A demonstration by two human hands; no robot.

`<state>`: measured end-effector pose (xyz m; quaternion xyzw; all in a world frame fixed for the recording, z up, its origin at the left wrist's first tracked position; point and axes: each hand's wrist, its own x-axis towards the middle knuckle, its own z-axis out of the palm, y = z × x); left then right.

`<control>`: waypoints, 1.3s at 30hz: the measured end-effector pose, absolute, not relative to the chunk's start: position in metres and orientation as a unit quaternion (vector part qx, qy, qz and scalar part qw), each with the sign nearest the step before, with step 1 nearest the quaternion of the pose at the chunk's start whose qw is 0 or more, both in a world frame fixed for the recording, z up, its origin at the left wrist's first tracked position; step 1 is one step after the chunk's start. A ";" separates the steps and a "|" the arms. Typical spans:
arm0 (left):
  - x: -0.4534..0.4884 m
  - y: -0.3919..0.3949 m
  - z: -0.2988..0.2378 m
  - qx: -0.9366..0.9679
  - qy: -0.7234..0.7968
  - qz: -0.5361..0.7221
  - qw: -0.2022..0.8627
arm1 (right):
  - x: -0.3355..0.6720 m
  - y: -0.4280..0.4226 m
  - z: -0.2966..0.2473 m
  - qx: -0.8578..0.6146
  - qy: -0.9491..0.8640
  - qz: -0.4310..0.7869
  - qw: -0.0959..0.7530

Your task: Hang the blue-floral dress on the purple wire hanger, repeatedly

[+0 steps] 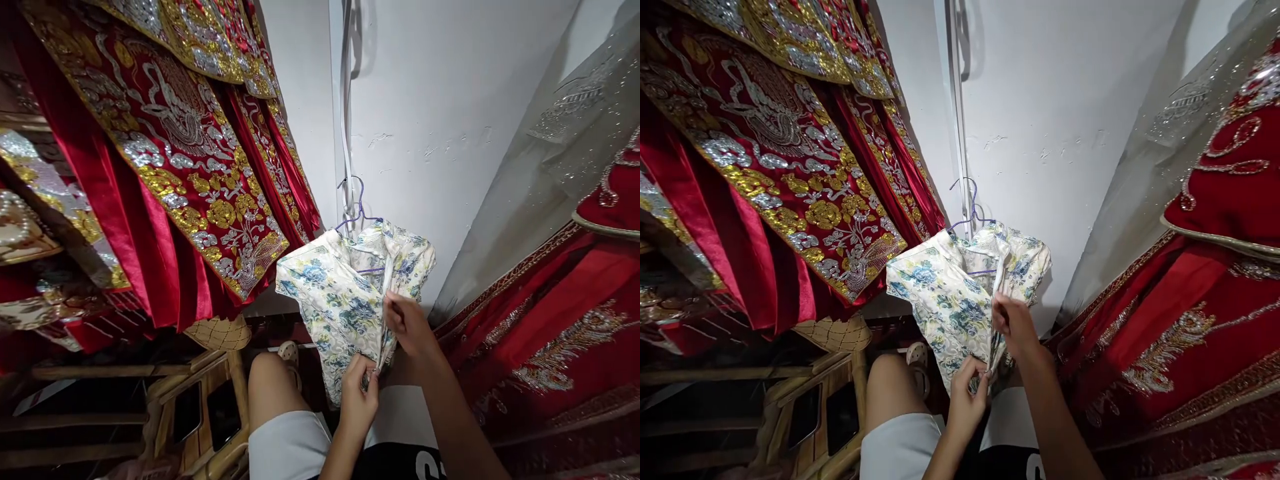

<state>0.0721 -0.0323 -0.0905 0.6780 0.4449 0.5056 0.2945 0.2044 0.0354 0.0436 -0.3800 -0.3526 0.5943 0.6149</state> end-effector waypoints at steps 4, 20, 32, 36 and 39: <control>0.068 -0.032 -0.092 0.673 0.452 0.501 0.304 | 0.204 0.079 0.100 -0.347 -0.393 0.564 0.638; 0.017 0.057 0.054 0.747 0.357 0.548 0.120 | 0.195 0.069 0.104 -0.388 -0.536 0.459 0.593; 0.010 0.083 0.156 0.724 0.319 0.611 0.012 | 0.180 0.081 0.069 -0.374 -0.489 0.433 0.658; -0.048 0.106 0.132 0.484 0.340 0.786 0.180 | 0.186 0.054 0.019 -0.409 -0.469 0.469 0.627; -0.068 0.118 0.090 0.277 0.333 0.835 0.340 | 0.184 0.029 -0.002 -0.400 -0.446 0.495 0.629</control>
